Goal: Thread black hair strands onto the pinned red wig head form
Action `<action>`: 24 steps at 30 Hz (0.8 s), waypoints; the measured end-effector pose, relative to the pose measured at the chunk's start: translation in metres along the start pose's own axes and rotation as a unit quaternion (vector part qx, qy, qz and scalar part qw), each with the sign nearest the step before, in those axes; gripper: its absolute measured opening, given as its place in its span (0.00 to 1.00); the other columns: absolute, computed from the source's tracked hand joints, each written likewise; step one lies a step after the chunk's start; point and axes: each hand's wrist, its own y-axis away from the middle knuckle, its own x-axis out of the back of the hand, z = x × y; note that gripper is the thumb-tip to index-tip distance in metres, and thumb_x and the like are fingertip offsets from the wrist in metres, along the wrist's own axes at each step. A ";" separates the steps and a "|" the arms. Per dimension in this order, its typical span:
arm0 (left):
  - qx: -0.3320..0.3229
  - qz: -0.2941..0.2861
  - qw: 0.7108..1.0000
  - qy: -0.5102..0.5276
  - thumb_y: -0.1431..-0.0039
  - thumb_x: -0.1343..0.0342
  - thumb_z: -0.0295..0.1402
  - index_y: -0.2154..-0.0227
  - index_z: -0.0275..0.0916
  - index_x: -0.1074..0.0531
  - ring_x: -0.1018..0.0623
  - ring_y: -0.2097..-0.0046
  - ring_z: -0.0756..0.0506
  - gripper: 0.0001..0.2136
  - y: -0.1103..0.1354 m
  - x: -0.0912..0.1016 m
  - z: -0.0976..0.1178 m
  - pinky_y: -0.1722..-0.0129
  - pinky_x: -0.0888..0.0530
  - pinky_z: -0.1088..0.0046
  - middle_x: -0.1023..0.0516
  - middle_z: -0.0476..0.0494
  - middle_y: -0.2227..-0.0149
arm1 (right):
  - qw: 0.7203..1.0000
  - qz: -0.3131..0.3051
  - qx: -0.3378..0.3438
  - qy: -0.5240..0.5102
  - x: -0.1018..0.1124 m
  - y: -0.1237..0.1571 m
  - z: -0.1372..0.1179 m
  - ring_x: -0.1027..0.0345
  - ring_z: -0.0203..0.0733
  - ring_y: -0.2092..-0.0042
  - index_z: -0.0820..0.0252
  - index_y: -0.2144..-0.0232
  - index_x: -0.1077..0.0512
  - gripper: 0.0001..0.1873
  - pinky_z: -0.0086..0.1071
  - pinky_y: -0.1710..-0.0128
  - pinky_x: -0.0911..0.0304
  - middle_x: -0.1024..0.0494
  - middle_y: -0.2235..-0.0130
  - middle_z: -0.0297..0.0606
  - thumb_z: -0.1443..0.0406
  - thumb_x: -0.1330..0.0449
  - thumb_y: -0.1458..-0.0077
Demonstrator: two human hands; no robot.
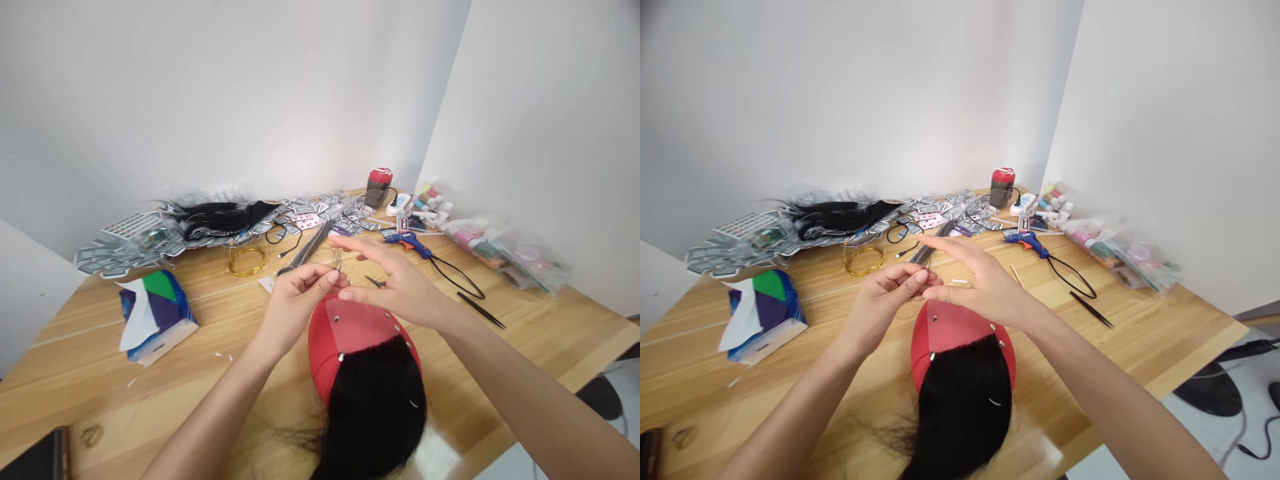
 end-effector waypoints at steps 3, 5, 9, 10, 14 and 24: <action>0.039 -0.003 0.998 0.057 0.49 0.29 0.42 0.70 0.38 0.20 0.19 0.69 0.51 0.12 0.000 0.001 0.003 0.66 0.23 0.80 0.17 0.49 0.72 | 0.998 0.016 -0.023 -0.048 -0.002 -0.002 0.001 0.37 0.51 0.36 0.43 0.34 0.39 0.38 0.49 0.39 0.41 0.29 0.37 0.39 0.56 0.31 0.44; 0.062 -0.002 0.994 0.094 0.50 0.28 0.42 0.70 0.38 0.20 0.19 0.71 0.52 0.13 0.000 0.001 0.005 0.68 0.24 0.81 0.18 0.49 0.73 | 0.993 0.025 -0.048 -0.101 -0.004 -0.002 0.005 0.38 0.52 0.36 0.45 0.34 0.41 0.40 0.51 0.39 0.42 0.28 0.39 0.42 0.55 0.31 0.45; 0.088 0.005 0.982 0.165 0.49 0.29 0.39 0.69 0.35 0.21 0.17 0.69 0.49 0.12 0.001 0.000 0.009 0.67 0.21 0.79 0.17 0.44 0.71 | 0.962 -0.039 -0.115 -0.246 -0.014 -0.001 0.017 0.38 0.53 0.35 0.48 0.34 0.43 0.48 0.51 0.38 0.41 0.31 0.37 0.46 0.54 0.27 0.52; 0.090 0.010 0.979 0.183 0.46 0.30 0.38 0.69 0.35 0.21 0.17 0.68 0.49 0.11 0.002 0.000 0.009 0.65 0.20 0.78 0.16 0.44 0.70 | 0.948 -0.065 -0.129 -0.285 -0.019 -0.001 0.019 0.38 0.52 0.35 0.48 0.34 0.44 0.50 0.50 0.39 0.40 0.32 0.36 0.46 0.55 0.25 0.54; 0.087 0.045 0.965 0.243 0.35 0.41 0.30 0.68 0.37 0.22 0.16 0.65 0.49 0.06 0.003 -0.004 0.012 0.61 0.18 0.75 0.15 0.45 0.66 | 0.920 -0.134 -0.088 -0.358 -0.037 -0.004 0.020 0.37 0.47 0.36 0.50 0.39 0.36 0.45 0.43 0.36 0.43 0.29 0.39 0.41 0.59 0.23 0.58; 0.049 0.168 0.933 0.315 0.25 0.60 0.27 0.71 0.37 0.25 0.17 0.67 0.53 0.21 -0.001 0.005 0.034 0.58 0.17 0.70 0.17 0.51 0.70 | 0.947 -0.132 -0.134 -0.260 -0.026 0.000 -0.004 0.27 0.41 0.64 0.60 0.75 0.25 0.18 0.36 0.55 0.35 0.22 0.72 0.34 0.54 0.36 0.40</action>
